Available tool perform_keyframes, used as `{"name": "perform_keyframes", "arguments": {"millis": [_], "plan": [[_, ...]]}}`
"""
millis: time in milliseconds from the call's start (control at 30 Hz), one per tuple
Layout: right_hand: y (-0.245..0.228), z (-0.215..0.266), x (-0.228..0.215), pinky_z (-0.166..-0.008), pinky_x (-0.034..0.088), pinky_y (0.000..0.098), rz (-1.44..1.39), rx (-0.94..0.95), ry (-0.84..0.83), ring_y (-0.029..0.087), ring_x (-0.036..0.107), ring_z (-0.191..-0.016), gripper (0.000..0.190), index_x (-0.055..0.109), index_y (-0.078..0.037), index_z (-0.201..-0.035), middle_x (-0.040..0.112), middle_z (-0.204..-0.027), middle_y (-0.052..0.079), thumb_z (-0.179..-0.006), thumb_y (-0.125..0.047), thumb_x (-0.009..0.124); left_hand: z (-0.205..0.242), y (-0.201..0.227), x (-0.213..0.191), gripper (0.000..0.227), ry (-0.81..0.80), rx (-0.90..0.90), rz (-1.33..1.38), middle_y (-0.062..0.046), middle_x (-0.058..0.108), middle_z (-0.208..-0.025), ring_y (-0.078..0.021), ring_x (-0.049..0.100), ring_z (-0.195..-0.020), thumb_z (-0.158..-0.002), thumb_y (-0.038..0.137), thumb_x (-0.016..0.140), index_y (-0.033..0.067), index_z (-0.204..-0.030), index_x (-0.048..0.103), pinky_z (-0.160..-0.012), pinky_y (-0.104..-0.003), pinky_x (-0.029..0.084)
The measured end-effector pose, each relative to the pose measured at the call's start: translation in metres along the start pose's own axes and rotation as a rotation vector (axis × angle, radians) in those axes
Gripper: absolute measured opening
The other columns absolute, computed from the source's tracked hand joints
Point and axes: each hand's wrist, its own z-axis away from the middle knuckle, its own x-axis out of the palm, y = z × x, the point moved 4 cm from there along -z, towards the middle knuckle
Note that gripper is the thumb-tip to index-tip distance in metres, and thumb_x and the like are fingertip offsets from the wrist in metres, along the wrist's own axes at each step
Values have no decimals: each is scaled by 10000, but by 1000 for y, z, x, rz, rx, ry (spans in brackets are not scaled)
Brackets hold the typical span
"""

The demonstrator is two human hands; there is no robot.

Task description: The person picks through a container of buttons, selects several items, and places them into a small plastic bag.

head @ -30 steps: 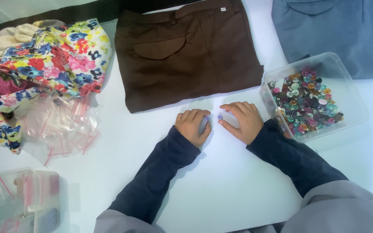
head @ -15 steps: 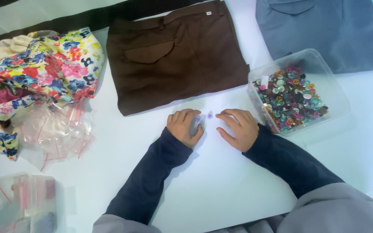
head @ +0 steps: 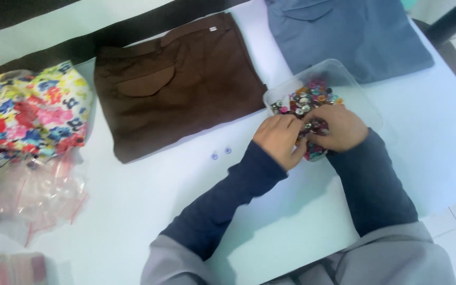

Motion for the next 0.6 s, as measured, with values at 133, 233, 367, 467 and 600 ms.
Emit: {"name": "perform_keyframes", "arguments": {"millis": [133,233,367,467,600], "plan": [[5,-11,-1,-955,535,577,-82,12,-140,430,683,-1104,534,704,-62,-1179,740,-1106,194,-730,-300,869,-29,-20,60,342,-361,-152,-165,-120,706,-862,-326,689,-880,-774,361,728,46,-908,717,-831,-416,463],[21,-12,14,-923,565,534,20,61,-123,355,681,-1114,631,670,-154,-1275,728,-1139,87,-708,-337,879,-37,-37,92,220,-555,-229,-276,-117,726,-819,-335,689,-840,-752,276,729,76,-841,751,-777,-411,443],[29,-14,17,-892,571,465,-27,127,-107,278,708,-1068,487,684,-231,-1235,759,-1074,15,-789,-335,850,-46,-53,109,138,-623,-289,-325,-83,738,-770,-299,709,-760,-780,201,660,107,-803,758,-682,-416,466],[35,-14,23,-836,586,461,-75,155,-33,304,731,-993,413,706,-224,-1236,772,-1012,40,-843,-260,828,-52,-57,104,99,-560,-303,-304,-72,724,-714,-288,712,-696,-788,148,641,124,-747,728,-627,-406,456],[33,-15,8,-678,621,465,-233,183,26,358,743,-869,357,709,-136,-1257,769,-968,168,-905,-123,770,-55,-70,116,168,-574,-344,-292,-73,711,-690,-283,720,-696,-852,146,590,113,-752,721,-648,-437,520]]}}
